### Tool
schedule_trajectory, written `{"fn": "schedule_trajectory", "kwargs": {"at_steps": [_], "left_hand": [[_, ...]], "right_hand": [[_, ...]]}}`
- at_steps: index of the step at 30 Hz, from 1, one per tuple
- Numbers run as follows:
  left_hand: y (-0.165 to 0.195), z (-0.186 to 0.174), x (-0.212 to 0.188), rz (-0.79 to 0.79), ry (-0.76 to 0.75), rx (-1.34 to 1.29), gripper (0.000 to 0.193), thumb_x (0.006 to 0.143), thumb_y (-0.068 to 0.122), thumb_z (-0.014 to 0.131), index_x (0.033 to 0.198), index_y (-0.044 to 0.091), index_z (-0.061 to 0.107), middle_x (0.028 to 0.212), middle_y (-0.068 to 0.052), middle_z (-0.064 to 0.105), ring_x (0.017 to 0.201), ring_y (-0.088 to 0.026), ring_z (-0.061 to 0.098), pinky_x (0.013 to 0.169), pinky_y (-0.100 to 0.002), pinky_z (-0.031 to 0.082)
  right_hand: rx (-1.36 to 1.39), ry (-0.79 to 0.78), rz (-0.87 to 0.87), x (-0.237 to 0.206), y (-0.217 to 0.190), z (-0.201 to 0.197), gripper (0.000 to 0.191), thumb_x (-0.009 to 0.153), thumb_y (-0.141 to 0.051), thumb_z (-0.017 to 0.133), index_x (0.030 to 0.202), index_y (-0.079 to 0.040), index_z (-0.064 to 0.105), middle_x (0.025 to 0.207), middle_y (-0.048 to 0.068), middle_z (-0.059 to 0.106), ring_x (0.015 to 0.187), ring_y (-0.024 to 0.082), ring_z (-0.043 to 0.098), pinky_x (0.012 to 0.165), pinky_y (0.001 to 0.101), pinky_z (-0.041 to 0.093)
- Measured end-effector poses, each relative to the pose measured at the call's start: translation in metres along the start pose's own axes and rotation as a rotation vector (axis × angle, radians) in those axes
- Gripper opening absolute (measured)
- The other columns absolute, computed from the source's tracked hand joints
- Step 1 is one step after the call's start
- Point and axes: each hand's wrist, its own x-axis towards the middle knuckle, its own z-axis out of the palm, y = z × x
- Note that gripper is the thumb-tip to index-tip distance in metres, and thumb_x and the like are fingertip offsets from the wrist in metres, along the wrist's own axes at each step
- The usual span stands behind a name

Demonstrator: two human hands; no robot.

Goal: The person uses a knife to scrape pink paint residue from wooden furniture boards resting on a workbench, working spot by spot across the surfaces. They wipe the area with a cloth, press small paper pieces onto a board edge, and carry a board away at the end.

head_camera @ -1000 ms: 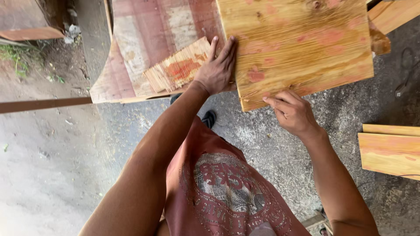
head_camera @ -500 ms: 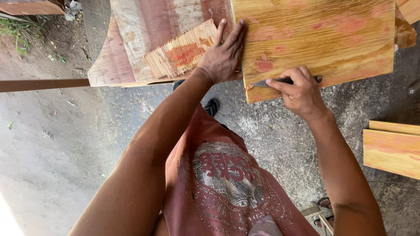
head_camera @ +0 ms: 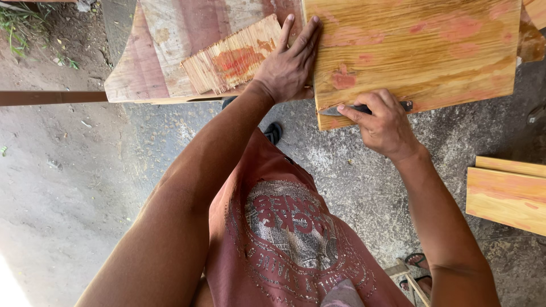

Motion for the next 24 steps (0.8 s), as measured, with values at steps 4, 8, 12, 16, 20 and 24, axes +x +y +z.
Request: {"fn": "schedule_trajectory", "kwargs": {"at_steps": [4, 8, 12, 16, 20, 24], "left_hand": [[0.0, 0.0, -0.001, 0.003, 0.029, -0.016, 0.115, 0.093, 0.088, 0.049, 0.152, -0.011, 0.052, 0.165, -0.027, 0.036, 0.16, -0.037, 0.011, 0.124, -0.067, 0.004], [0.0, 0.002, 0.0, 0.005, 0.049, -0.007, 0.115, 0.092, 0.088, 0.047, 0.152, -0.009, 0.052, 0.164, -0.027, 0.037, 0.159, -0.036, 0.012, 0.124, -0.067, 0.004], [0.0, 0.004, 0.0, 0.005, 0.05, -0.005, 0.117, 0.094, 0.091, 0.045, 0.153, -0.01, 0.053, 0.164, -0.026, 0.038, 0.159, -0.037, 0.013, 0.124, -0.066, 0.005], [0.0, 0.003, 0.0, 0.011, 0.058, -0.01, 0.112, 0.093, 0.088, 0.048, 0.15, -0.008, 0.056, 0.165, -0.027, 0.037, 0.16, -0.036, 0.013, 0.124, -0.067, 0.005], [-0.001, 0.002, 0.0, 0.009, 0.054, 0.012, 0.111, 0.092, 0.086, 0.051, 0.15, -0.008, 0.057, 0.164, -0.027, 0.038, 0.159, -0.036, 0.014, 0.124, -0.066, 0.004], [-0.001, 0.002, -0.001, 0.015, 0.071, 0.021, 0.108, 0.095, 0.086, 0.051, 0.149, -0.007, 0.058, 0.163, -0.028, 0.04, 0.16, -0.036, 0.014, 0.124, -0.067, 0.003]], "right_hand": [[0.042, -0.014, -0.007, -0.004, 0.005, 0.001, 0.044, 0.087, 0.008, 0.067, 0.12, -0.017, 0.08, 0.104, 0.004, 0.066, 0.099, 0.025, 0.059, 0.09, 0.0379, 0.054], [0.084, -0.053, -0.015, -0.002, 0.014, -0.009, 0.035, 0.095, 0.013, 0.067, 0.109, -0.015, 0.082, 0.098, 0.001, 0.071, 0.087, 0.018, 0.061, 0.074, 0.0311, 0.053], [0.076, -0.011, 0.003, 0.006, 0.013, -0.018, 0.036, 0.088, 0.011, 0.066, 0.11, -0.011, 0.083, 0.097, 0.005, 0.07, 0.089, 0.02, 0.063, 0.075, 0.0313, 0.054], [0.035, -0.014, -0.037, 0.016, 0.009, -0.016, 0.031, 0.089, 0.008, 0.068, 0.108, -0.012, 0.082, 0.097, 0.003, 0.069, 0.091, 0.02, 0.063, 0.078, 0.0327, 0.054], [0.05, -0.059, -0.05, 0.018, 0.011, -0.015, 0.031, 0.089, 0.007, 0.07, 0.11, -0.013, 0.082, 0.099, 0.003, 0.068, 0.094, 0.021, 0.061, 0.083, 0.0335, 0.054], [0.109, -0.057, -0.04, 0.012, 0.013, -0.01, 0.039, 0.088, 0.009, 0.069, 0.115, -0.015, 0.081, 0.101, 0.004, 0.066, 0.094, 0.022, 0.059, 0.086, 0.0349, 0.053]]}}
